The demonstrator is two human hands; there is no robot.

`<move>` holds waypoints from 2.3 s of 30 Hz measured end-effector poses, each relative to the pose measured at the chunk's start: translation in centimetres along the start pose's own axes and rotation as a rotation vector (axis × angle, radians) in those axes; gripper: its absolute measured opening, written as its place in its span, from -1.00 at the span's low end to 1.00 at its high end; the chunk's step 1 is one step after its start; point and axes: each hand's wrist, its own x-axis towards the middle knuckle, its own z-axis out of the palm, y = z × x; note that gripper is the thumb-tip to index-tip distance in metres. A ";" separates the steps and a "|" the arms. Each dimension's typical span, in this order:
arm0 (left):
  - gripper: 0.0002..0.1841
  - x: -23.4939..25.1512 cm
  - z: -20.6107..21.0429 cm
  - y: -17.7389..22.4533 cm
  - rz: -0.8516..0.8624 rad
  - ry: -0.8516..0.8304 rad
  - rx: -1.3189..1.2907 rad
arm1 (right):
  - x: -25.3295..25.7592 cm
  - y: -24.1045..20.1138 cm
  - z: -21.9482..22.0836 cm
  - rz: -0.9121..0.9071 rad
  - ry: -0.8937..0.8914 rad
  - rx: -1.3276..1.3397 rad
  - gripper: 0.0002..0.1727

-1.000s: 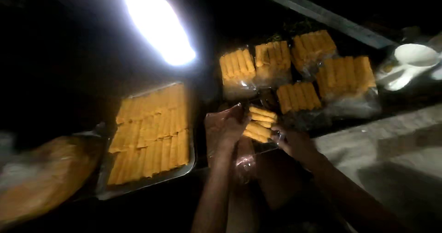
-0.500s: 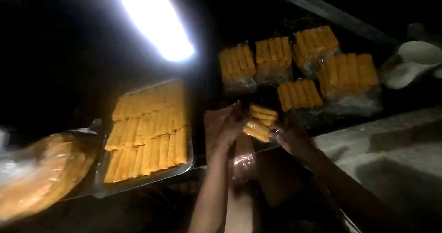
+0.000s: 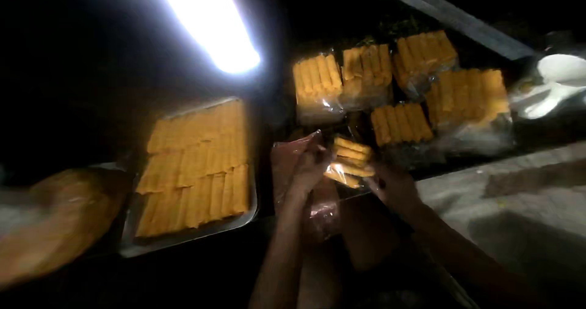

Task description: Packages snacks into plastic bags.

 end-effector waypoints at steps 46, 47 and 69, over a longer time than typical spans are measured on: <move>-0.41 -3.4 6.0 -7.9 0.728 0.388 0.746 | 0.1 -0.1 2.8 -0.236 -0.011 -0.049 -0.62; -0.41 -3.4 6.0 -7.9 0.728 0.390 0.746 | 0.1 -0.1 2.8 -0.225 -0.016 -0.050 -0.60; -0.72 -7.6 10.4 -1.1 0.436 0.520 0.562 | 0.1 1.4 -1.8 -0.298 0.160 -0.214 -0.78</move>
